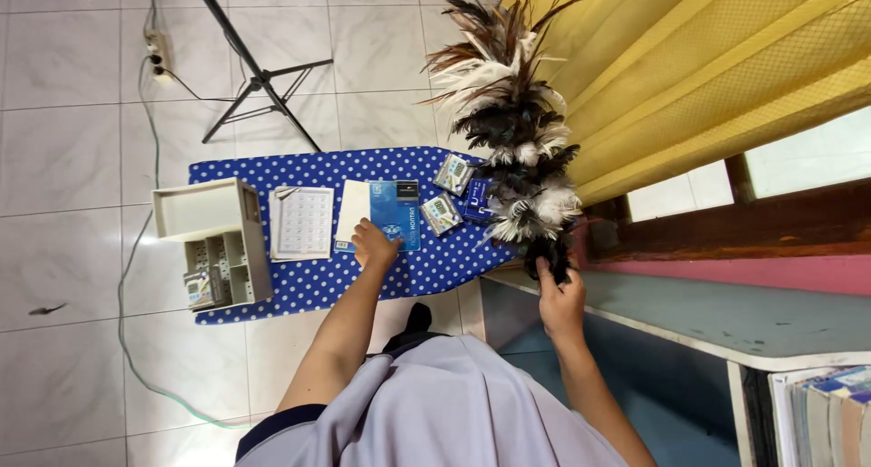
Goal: The person moves several small boxes and a keyboard from a blue polka-dot ironing board to a bookshelf, then returns with a feather duster to wipe the shelf surface. The person handles items one at a time, placing them on the shelf and occasionally adjusting their position.
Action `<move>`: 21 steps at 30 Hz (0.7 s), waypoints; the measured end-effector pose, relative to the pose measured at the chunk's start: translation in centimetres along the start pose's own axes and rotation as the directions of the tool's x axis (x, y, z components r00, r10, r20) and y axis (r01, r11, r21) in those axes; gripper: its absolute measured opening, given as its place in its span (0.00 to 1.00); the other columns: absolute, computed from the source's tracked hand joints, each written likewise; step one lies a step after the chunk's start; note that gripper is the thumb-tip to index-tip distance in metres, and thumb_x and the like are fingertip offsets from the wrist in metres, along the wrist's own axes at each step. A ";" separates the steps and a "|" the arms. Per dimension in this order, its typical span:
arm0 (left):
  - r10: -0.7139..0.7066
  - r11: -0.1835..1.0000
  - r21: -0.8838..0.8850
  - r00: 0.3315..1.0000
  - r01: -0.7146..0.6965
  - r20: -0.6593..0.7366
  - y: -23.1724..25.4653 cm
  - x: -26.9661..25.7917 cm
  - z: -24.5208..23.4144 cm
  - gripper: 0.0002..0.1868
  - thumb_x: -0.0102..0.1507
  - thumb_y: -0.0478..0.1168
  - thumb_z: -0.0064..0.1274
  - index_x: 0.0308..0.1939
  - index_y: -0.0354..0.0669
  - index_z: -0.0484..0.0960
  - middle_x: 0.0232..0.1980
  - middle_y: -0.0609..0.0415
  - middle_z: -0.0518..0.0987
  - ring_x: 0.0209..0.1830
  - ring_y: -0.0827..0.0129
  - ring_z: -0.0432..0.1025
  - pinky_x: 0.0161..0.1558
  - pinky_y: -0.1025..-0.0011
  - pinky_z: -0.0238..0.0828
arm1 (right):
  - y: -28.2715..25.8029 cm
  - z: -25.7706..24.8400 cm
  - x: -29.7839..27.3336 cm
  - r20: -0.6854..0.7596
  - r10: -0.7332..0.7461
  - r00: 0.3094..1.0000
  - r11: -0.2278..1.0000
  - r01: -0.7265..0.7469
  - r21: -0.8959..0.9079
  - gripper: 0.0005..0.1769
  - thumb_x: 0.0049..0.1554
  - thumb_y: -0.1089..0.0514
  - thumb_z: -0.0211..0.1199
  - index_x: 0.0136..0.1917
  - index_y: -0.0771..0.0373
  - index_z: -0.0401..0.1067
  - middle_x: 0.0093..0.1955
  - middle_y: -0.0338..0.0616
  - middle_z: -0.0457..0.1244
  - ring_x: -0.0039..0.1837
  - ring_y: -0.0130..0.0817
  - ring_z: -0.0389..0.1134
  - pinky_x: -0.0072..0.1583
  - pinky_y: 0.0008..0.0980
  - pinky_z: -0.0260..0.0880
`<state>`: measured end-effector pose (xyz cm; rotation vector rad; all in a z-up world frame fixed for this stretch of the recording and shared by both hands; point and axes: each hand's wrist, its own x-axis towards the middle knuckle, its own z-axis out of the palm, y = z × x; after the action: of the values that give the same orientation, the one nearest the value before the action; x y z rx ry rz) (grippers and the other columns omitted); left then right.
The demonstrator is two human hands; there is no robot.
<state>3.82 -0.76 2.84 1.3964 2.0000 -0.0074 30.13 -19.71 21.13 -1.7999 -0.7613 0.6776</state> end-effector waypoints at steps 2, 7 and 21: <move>-0.029 0.999 0.026 0.999 0.030 -0.012 0.7 0.1 0.0 0.50 0.51 0.52 0.75 0.65 0.38 0.58 0.65 0.45 0.67 0.66 0.49 0.65 0.56 0.56 0.75 | -0.1 -0.2 0.3 -0.008 0.008 1.000 0.999 -0.008 -0.046 0.14 0.63 0.53 0.66 0.43 0.66 0.71 0.31 0.34 0.61 0.33 0.21 0.58 0.35 0.26 0.55; -0.110 0.994 -0.005 0.994 0.110 0.013 0.7 1.2 0.1 0.53 0.49 0.50 0.77 0.67 0.37 0.58 0.66 0.43 0.67 0.67 0.50 0.65 0.58 0.59 0.74 | -1.1 -0.3 0.6 -0.009 0.020 1.000 0.998 -0.020 -0.051 0.12 0.62 0.52 0.65 0.47 0.64 0.71 0.30 0.33 0.61 0.32 0.20 0.58 0.34 0.25 0.56; 0.366 0.449 -0.871 0.848 0.199 0.383 -4.1 2.1 -5.1 0.25 0.69 0.39 0.45 0.71 0.43 0.62 0.55 0.42 0.78 0.40 0.54 0.79 0.33 0.62 0.83 | -0.5 4.2 -3.1 0.045 -0.001 0.999 0.999 0.003 -0.052 0.20 0.61 0.48 0.66 0.56 0.66 0.71 0.30 0.32 0.61 0.32 0.19 0.58 0.34 0.25 0.55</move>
<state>-2.61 1.14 4.15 0.6368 1.0899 0.5908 24.94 -19.43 20.55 -1.8359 -0.8175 0.7046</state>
